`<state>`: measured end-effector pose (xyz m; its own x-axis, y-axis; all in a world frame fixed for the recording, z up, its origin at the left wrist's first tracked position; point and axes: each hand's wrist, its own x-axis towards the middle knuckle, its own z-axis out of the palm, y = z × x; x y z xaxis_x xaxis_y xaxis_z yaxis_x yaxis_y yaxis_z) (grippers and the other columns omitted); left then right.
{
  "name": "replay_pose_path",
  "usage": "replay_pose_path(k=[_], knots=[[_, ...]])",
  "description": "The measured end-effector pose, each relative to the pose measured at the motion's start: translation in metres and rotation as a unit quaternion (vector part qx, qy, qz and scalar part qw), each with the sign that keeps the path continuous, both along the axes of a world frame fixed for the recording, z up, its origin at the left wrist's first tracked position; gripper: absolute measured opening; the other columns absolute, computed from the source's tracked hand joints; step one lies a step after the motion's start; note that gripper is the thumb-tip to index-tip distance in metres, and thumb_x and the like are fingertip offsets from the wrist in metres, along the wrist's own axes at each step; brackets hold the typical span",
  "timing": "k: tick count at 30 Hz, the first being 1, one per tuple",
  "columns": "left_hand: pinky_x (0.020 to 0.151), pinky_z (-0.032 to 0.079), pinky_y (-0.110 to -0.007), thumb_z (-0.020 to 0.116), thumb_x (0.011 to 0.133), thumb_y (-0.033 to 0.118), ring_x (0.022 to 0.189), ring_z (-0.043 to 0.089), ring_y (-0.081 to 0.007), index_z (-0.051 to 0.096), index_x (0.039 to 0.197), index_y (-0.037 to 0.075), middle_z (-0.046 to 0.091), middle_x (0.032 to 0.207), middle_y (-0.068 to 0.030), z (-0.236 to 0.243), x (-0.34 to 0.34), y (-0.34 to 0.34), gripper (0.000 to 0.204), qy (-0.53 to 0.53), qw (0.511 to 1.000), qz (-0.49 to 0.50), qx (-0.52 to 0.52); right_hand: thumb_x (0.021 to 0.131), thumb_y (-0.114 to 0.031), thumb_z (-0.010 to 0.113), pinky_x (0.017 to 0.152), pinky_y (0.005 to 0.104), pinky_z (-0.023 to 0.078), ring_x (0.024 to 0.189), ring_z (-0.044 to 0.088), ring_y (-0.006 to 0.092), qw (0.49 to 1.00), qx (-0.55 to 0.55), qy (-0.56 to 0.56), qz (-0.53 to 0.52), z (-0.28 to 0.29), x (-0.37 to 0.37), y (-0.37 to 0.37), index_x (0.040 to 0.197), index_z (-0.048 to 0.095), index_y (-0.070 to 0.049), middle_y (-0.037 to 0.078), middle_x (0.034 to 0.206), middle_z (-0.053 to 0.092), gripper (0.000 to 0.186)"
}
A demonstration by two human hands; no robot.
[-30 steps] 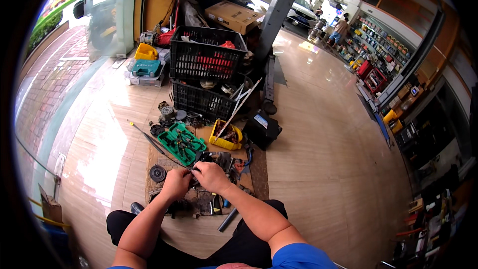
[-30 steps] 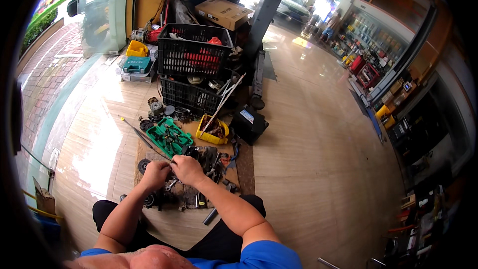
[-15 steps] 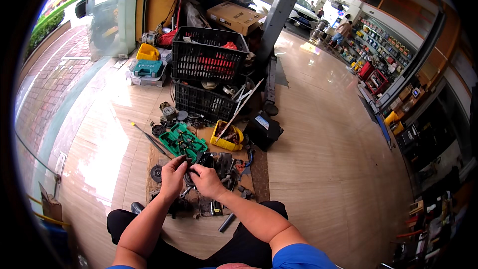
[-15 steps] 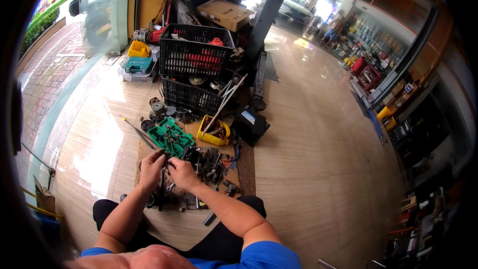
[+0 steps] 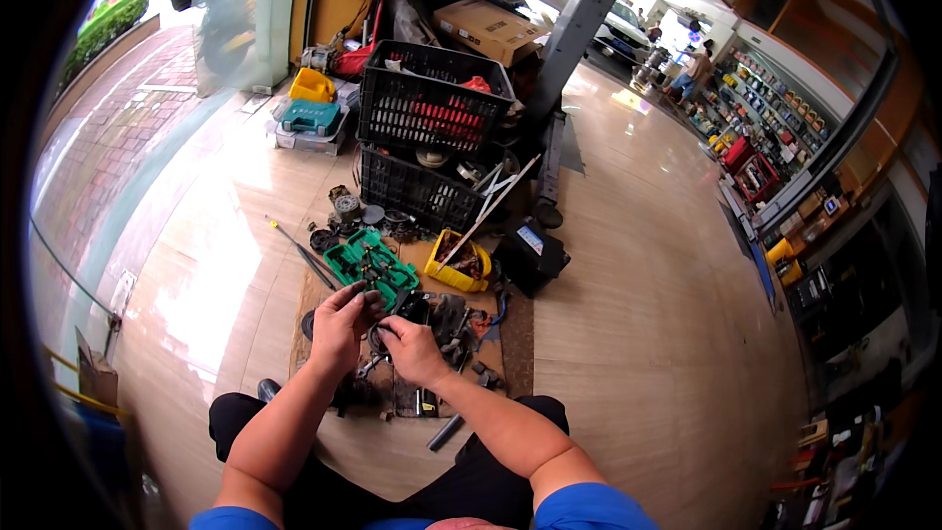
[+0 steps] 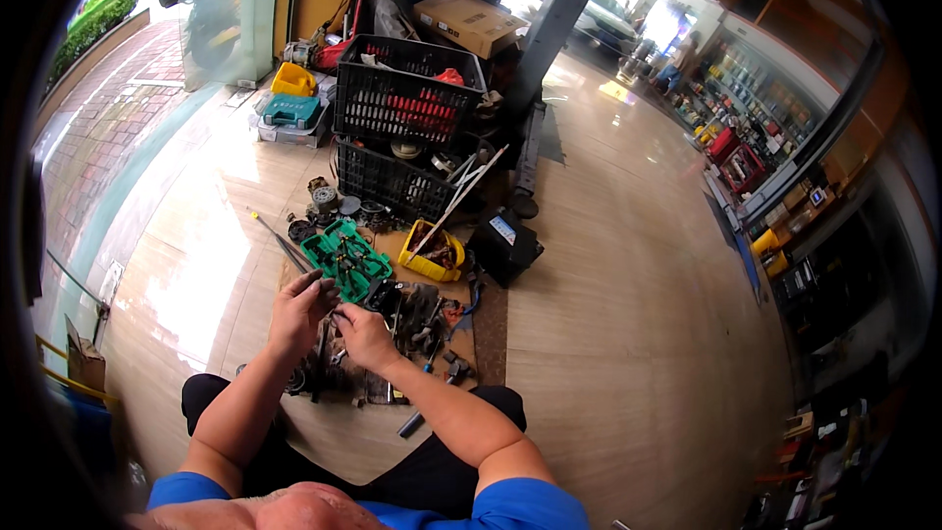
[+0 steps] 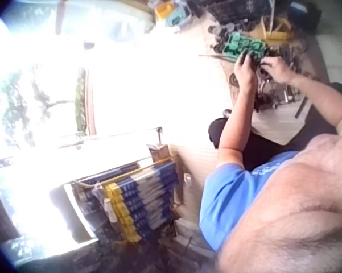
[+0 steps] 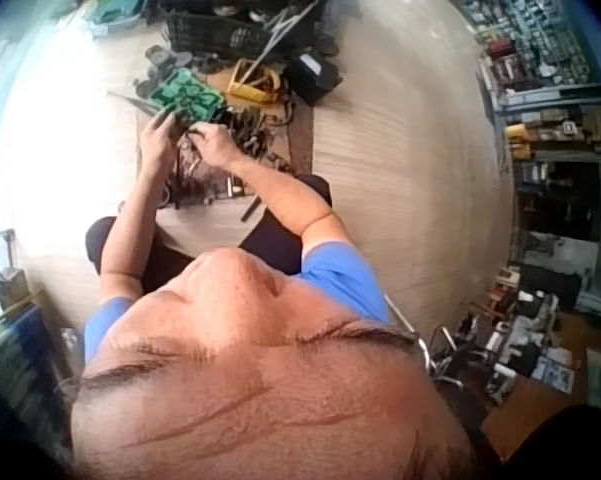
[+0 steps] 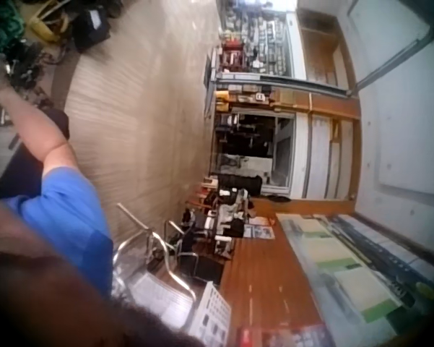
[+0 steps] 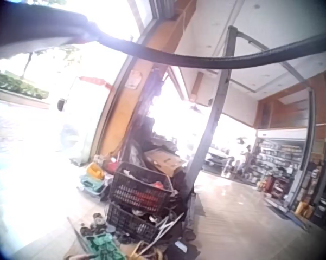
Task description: The person disassembles a small mechanical part by hand, removing a cover plate to reveal a spring and a diaphragm.
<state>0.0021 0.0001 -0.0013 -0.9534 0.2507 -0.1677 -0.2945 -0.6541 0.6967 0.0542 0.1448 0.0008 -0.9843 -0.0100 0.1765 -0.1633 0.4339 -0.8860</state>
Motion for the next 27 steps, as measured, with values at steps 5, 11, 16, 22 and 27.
replay_pose_path(k=[5,11,16,22,27], knots=[[0.086,0.053,-0.038,0.052,0.097,0.005,0.101,0.063,-0.0265,0.041,0.134,-0.007,0.061,0.111,-0.017,0.002,-0.004,-0.005,0.04,0.018,0.996,-0.031,0.087,0.09,-0.01,0.063,0.066,0.0393,0.051,0.081,0.066,0.0398,0.999,-0.017,0.04,0.014,0.011,-0.002,-0.004,0.102,0.064,-0.002,0.024,0.084,0.064,0.015],[0.087,0.052,-0.037,0.054,0.096,0.006,0.1,0.062,-0.026,0.044,0.132,-0.007,0.062,0.109,-0.0162,-0.002,-0.001,-0.006,0.039,0.022,0.988,-0.064,0.138,0.09,-0.013,0.064,0.062,0.0339,0.05,0.067,0.065,0.0237,0.996,-0.082,-0.022,0.013,-0.011,-0.004,0.003,0.104,0.065,-0.001,0.018,0.076,0.065,0.018],[0.091,0.055,-0.038,0.055,0.097,0.008,0.099,0.066,-0.0258,0.048,0.129,-0.005,0.064,0.111,-0.0181,0.005,0.003,-0.009,0.035,0.002,0.991,-0.06,0.121,0.091,-0.01,0.064,0.067,0.0289,0.051,0.073,0.062,0.0086,0.993,-0.105,-0.028,0.035,0.004,-0.002,0.005,0.107,0.064,0.001,0.01,0.079,0.069,0.019],[0.091,0.055,-0.038,0.055,0.097,0.008,0.1,0.067,-0.0254,0.052,0.124,-0.003,0.066,0.113,-0.0173,0.005,0.004,-0.003,0.03,0.002,0.989,-0.092,0.12,0.092,-0.007,0.065,0.072,0.0254,0.051,0.081,0.059,0.0059,0.983,-0.172,-0.053,0.041,0.001,-0.003,0.007,0.104,0.065,0.003,0.003,0.087,0.069,0.016],[0.09,0.055,-0.038,0.055,0.097,0.007,0.098,0.068,-0.0246,0.057,0.12,-0.002,0.067,0.109,-0.0155,0.003,0.006,-0.004,0.025,0.002,0.987,-0.097,0.13,0.092,-0.004,0.064,0.073,0.0237,0.05,0.082,0.058,0.0058,0.978,-0.186,-0.092,0.025,0.003,-0.002,0.006,0.102,0.065,0.002,0.002,0.088,0.068,0.012]])
